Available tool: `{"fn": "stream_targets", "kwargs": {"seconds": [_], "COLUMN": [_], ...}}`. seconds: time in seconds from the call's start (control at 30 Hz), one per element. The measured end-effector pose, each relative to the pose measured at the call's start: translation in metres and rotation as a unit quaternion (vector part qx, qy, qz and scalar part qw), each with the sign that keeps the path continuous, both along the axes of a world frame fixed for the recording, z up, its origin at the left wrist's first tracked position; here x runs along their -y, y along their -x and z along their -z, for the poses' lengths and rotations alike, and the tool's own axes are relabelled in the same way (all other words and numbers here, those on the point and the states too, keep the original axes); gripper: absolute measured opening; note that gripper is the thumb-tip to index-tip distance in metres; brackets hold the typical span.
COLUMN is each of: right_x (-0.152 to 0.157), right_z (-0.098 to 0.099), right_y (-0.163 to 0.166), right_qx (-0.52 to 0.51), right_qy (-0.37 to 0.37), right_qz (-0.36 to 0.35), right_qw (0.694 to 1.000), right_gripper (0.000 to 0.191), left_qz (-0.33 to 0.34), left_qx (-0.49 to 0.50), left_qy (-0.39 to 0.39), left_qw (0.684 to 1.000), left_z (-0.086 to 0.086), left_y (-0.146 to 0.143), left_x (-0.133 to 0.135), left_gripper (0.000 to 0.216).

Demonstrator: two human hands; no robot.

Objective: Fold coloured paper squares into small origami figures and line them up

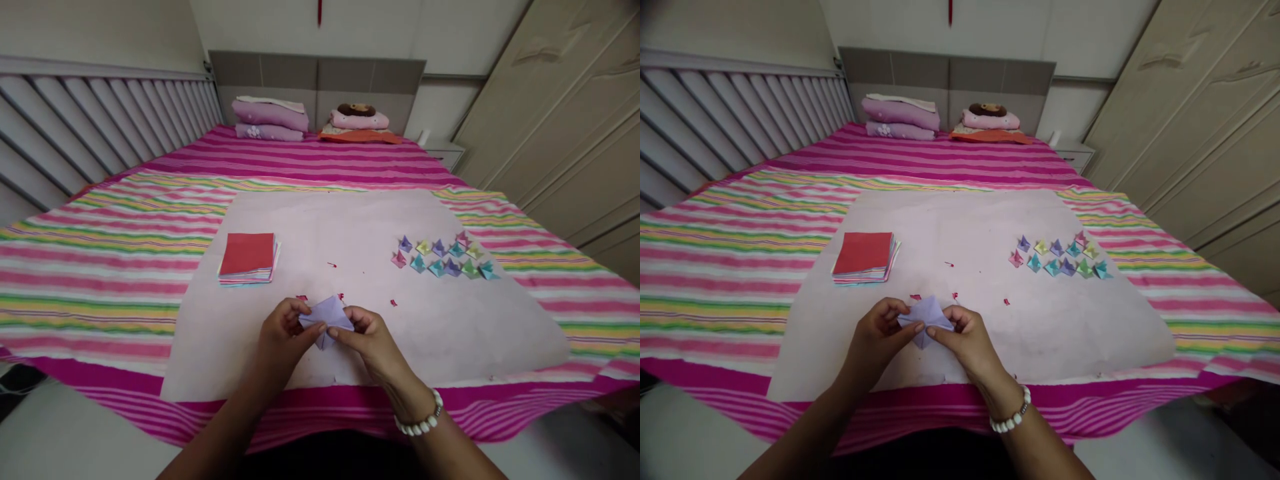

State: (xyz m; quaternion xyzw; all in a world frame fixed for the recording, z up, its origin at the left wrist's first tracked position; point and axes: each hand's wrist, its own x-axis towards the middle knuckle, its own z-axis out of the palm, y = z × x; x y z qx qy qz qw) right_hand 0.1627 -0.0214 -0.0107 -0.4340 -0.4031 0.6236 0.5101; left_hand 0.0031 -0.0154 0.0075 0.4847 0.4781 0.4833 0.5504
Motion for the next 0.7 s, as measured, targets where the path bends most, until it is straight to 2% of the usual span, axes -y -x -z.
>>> {"fn": "stream_targets", "kwargs": {"seconds": [0.13,0.23,0.33,0.4,0.57,0.63,0.7], "right_x": [-0.001,-0.002,-0.004,-0.004,-0.003,-0.002,-0.001], "right_z": [0.000,0.001,0.002,0.003,0.000,-0.003,-0.005], "right_y": [0.002,0.000,-0.003,-0.006,-0.007,-0.006,-0.006], "right_qx": [-0.001,-0.023,-0.046,-0.045,-0.005,0.003,0.013], "right_qy": [-0.003,0.007,0.011,0.001,-0.034,-0.045,-0.060], "right_qz": [0.019,0.035,0.045,0.054,0.069,0.067,0.068], "right_qw": [1.000,0.999,0.998,0.998,0.997,0.997,0.996], "right_gripper": [0.025,0.024,0.024,0.037,0.068,0.067,0.051], "left_qz": [-0.020,-0.008,0.016,0.031,0.078,0.085,0.078], "left_qx": [0.017,0.043,0.079,0.074,-0.054,-0.095,-0.114], "left_qy": [0.027,0.053,0.048,0.018,-0.072,-0.086,-0.082], "left_qw": [0.999,0.998,0.996,0.997,0.993,0.988,0.987], "left_z": [-0.001,-0.004,-0.005,-0.005,-0.003,-0.002,-0.002], "left_y": [-0.002,-0.001,0.002,0.006,0.013,0.014,0.014], "left_x": [-0.002,-0.004,-0.005,-0.006,-0.006,-0.007,-0.008], "left_gripper": [0.047,0.056,0.041,0.030,0.010,0.011,0.012]}}
